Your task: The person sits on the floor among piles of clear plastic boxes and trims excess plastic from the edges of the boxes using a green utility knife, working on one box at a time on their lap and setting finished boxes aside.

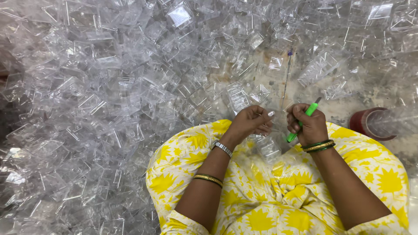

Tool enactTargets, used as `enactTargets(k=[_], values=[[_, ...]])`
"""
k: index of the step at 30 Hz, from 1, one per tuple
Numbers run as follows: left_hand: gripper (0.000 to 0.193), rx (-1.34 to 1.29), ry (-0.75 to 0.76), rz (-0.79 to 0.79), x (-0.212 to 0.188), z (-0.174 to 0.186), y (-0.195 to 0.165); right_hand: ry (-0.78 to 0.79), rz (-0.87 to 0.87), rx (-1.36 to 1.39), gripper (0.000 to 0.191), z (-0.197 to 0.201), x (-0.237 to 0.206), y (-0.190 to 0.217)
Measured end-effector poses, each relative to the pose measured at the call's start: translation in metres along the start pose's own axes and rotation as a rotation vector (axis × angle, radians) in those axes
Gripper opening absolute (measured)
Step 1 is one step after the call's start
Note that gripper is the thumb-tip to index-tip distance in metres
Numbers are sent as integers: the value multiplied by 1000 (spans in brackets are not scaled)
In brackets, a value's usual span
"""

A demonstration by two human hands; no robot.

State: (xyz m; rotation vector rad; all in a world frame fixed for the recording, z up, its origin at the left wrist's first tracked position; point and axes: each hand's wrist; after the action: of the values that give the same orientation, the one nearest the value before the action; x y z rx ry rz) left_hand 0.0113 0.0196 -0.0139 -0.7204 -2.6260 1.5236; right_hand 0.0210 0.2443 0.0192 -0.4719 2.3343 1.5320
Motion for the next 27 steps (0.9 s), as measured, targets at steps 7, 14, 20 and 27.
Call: enactTargets(k=[7,14,20,27], values=[[25,-62,-78,13,-3,-6,-8,-27,56,-170,9,-13,-7,8],[31,29,-48,-207,-1,-1,-3,-182,143,-331,14,-16,-11,7],[22,-35,-65,79,-8,-9,-17,-156,514,-468,16,-16,-21,2],[26,-36,-55,-217,-9,-8,-21,-151,558,-468,15,-24,-22,0]])
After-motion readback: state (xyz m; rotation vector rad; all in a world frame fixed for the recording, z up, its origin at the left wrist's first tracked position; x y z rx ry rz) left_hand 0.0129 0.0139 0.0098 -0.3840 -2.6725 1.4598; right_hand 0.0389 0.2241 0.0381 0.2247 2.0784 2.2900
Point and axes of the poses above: each hand's wrist, its own x-axis towards the middle knuckle, its own z-axis out of the back of the hand, y = z × x, and after that the axes turned 9 degrees about -z, right-handed
